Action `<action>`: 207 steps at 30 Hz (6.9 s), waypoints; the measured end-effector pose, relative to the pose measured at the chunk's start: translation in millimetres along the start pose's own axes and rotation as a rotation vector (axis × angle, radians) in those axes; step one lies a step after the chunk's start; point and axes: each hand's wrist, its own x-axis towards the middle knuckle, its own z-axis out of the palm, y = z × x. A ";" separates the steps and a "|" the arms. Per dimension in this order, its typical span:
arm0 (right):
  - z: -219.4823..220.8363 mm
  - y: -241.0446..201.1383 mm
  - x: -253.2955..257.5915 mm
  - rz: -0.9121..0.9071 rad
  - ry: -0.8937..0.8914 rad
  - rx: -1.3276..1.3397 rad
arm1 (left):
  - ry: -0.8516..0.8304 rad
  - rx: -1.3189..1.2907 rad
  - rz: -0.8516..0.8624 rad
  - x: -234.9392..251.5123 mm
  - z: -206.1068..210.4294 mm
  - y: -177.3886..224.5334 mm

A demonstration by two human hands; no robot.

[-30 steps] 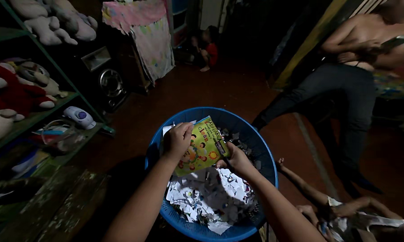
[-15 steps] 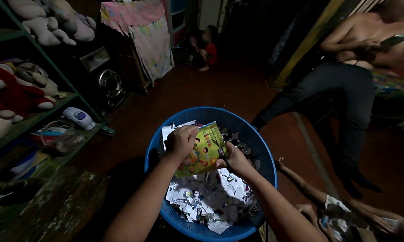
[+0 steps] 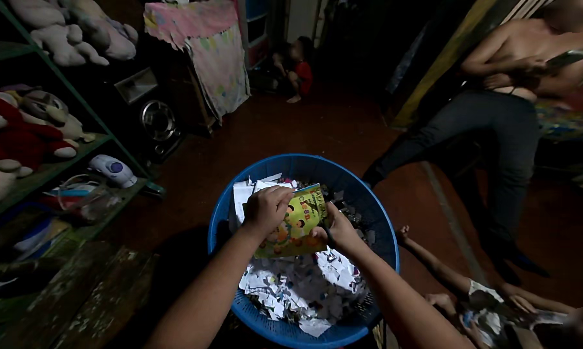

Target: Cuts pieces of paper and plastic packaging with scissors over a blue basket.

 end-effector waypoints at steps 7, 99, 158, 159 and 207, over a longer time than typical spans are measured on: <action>0.0 -2.3 -0.6 0.014 0.057 0.036 | 0.030 -0.017 0.034 -0.5 1.1 0.8; -10.7 9.5 3.9 -0.084 -0.207 -0.045 | -0.355 -0.601 -0.549 13.9 -12.7 24.3; -2.4 -3.1 0.0 0.017 -0.122 -0.050 | -0.440 -0.495 -0.466 15.7 -19.9 5.1; -2.5 -3.2 -0.3 0.019 -0.117 -0.043 | -0.432 -0.490 -0.468 15.9 -20.1 4.8; 6.6 -1.8 -3.4 -0.002 -0.154 -0.074 | -0.371 -0.517 -0.450 11.8 -14.7 15.5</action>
